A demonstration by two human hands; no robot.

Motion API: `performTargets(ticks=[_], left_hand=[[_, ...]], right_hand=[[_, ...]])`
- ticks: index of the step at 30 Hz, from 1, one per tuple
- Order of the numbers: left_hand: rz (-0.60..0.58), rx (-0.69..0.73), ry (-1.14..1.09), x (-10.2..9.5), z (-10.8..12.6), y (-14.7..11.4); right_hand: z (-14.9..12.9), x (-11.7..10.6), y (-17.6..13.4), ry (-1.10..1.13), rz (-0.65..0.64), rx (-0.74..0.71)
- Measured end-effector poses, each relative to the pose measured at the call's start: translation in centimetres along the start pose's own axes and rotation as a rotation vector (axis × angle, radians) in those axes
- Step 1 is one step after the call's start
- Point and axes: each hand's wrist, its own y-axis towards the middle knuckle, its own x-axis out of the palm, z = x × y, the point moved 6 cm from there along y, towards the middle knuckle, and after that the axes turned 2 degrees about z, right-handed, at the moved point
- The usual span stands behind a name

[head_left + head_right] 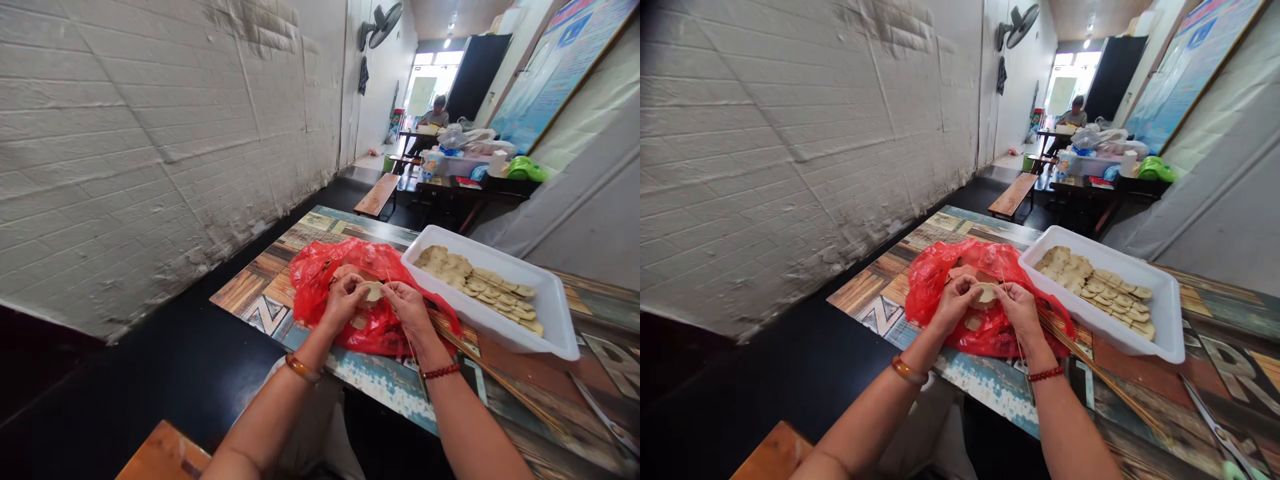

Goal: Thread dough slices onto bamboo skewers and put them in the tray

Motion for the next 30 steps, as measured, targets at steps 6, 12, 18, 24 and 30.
performTargets(ticks=[6,12,18,24,30], left_hand=[[-0.006,-0.050,-0.104,-0.4,-0.2,-0.3],[0.032,-0.072,-0.235,-0.9,-1.1,-0.4],[0.025,-0.047,-0.199,-0.8,-1.3,-0.5],[-0.116,0.089,0.000,0.6,-0.3,-1.1],[-0.206,0.084,0.107,1.2,0.0,-1.8]], right_hand=[[0.3,-0.1,-0.2,0.039,-0.038,0.043],[0.2,0.6,-0.8,0.089,-0.140,0.096],[0.0,1.0,-1.1,0.109,-0.160,0.106],[-0.2,1.1,-1.3,0.147,-0.152,0.108],[-0.3,1.2,-1.5,0.154,-0.152,0.112]])
